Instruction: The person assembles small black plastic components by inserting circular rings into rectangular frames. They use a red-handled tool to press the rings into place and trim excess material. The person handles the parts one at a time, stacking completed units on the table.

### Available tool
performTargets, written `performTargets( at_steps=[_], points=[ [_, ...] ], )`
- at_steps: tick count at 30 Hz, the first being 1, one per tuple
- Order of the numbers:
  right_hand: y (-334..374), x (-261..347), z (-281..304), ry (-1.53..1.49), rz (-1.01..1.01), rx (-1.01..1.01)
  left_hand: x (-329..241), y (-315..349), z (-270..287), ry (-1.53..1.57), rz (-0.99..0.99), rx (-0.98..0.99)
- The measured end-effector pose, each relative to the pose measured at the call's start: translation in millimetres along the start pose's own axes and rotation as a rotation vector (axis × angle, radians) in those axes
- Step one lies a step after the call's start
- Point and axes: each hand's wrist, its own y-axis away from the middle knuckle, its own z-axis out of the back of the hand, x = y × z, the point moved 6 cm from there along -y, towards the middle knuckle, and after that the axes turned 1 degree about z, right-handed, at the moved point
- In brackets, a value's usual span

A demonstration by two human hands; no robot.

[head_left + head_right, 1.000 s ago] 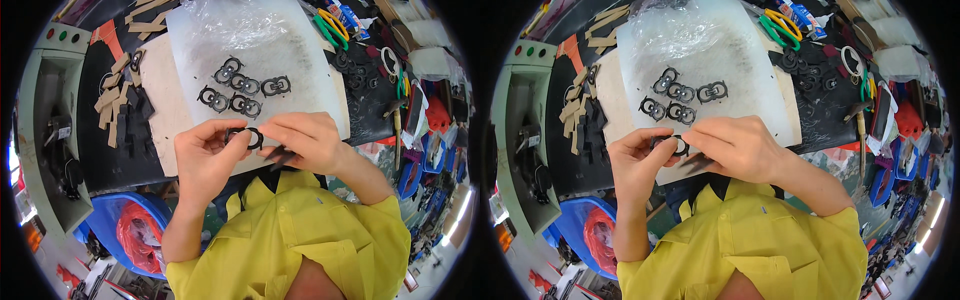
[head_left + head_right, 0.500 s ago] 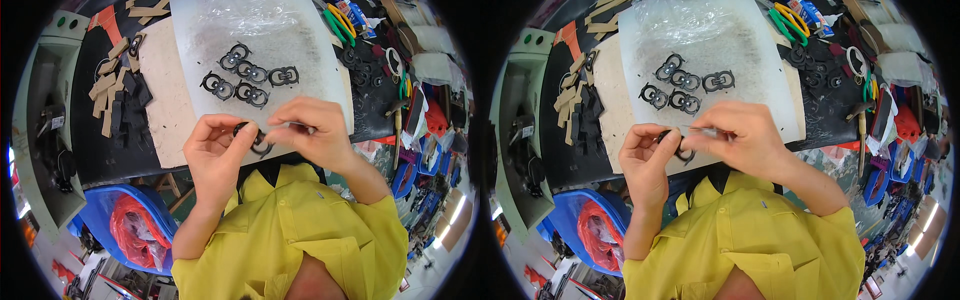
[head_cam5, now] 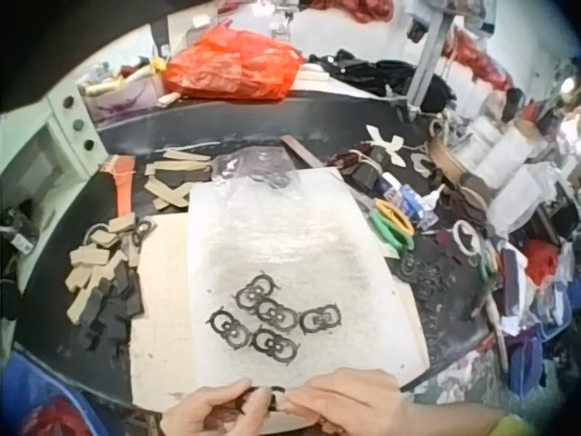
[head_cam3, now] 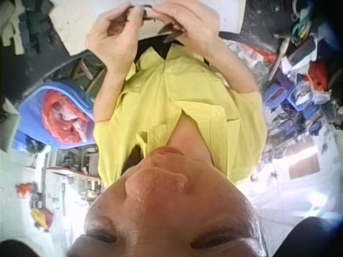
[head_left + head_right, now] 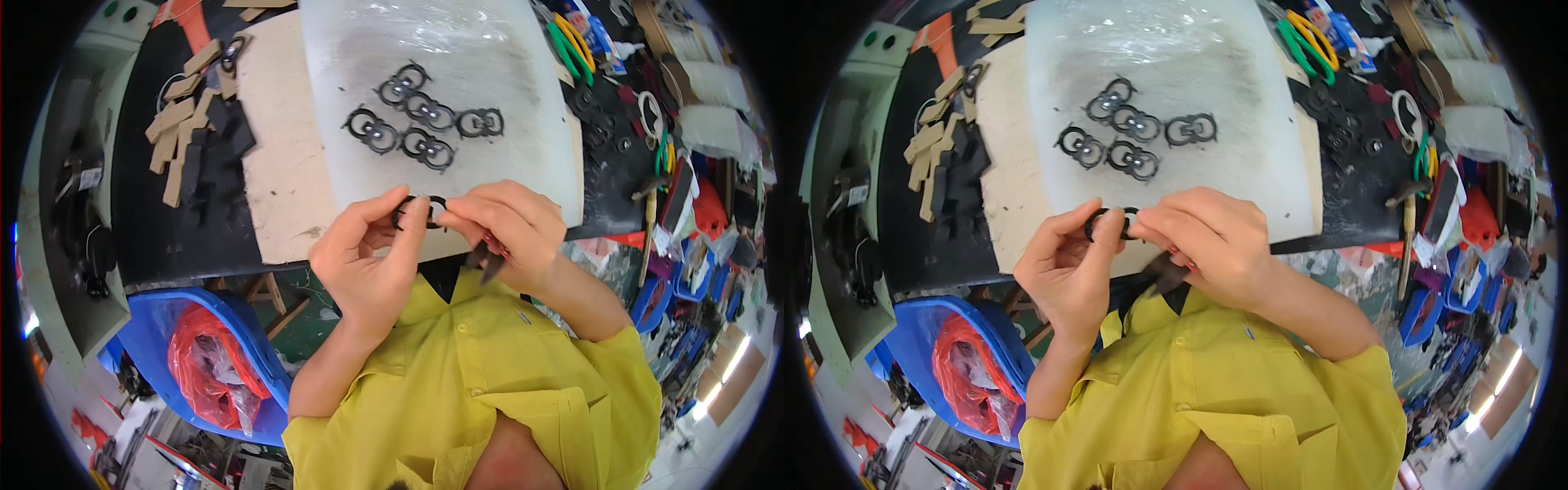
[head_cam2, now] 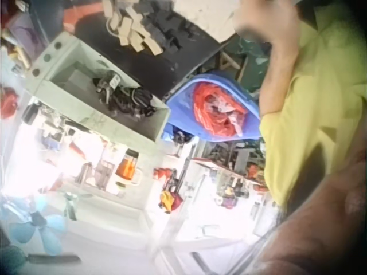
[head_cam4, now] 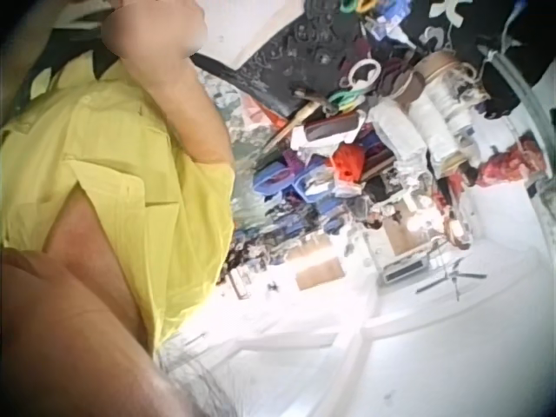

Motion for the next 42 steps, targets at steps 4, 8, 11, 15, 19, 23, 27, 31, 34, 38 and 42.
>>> performTargets(
  at_steps=[4,8,11,15,19,23,27,31,34,38,42],
  points=[
    [-11.2,12.0,-0.2,0.034,0.126,0.097,4.2,-2.0,1.2,0.141,0.116,0.000],
    [-5.4,12.4,-0.8,0.049,0.126,0.123,0.0,-0.5,3.3,0.019,-0.003,0.001],
    [-15.1,20.8,-7.8,0.114,0.260,0.137,-1.1,-3.8,10.3,0.015,0.114,0.028],
    [-20.0,30.9,-18.6,0.207,0.397,0.185,1.3,-3.2,17.2,0.138,0.146,0.098],
    [-31.9,20.8,-17.5,0.105,0.327,0.166,-20.9,-40.0,59.7,-0.231,-0.111,0.105],
    [-42.9,2.2,-35.0,0.167,0.294,0.129,-27.3,-94.2,122.2,-0.992,-0.551,-0.570],
    [-57.1,7.1,-48.4,0.326,0.344,0.212,-12.8,-122.6,120.4,-1.350,-0.378,-0.526],
    [-66.8,-17.2,-42.5,0.428,0.306,0.216,-4.2,-126.7,101.3,-1.270,-0.275,-0.349],
    [-71.8,-31.9,-34.7,0.439,0.219,0.191,-9.8,-124.0,96.8,-1.173,-0.278,-0.262],
    [-74.5,-39.9,-25.7,0.371,0.125,0.144,-4.2,-127.8,99.5,-0.873,-0.283,-0.158],
    [-69.1,-34.1,-12.9,0.312,0.180,0.115,-10.3,-126.1,112.0,-0.837,-0.506,-0.190]
  ],
)
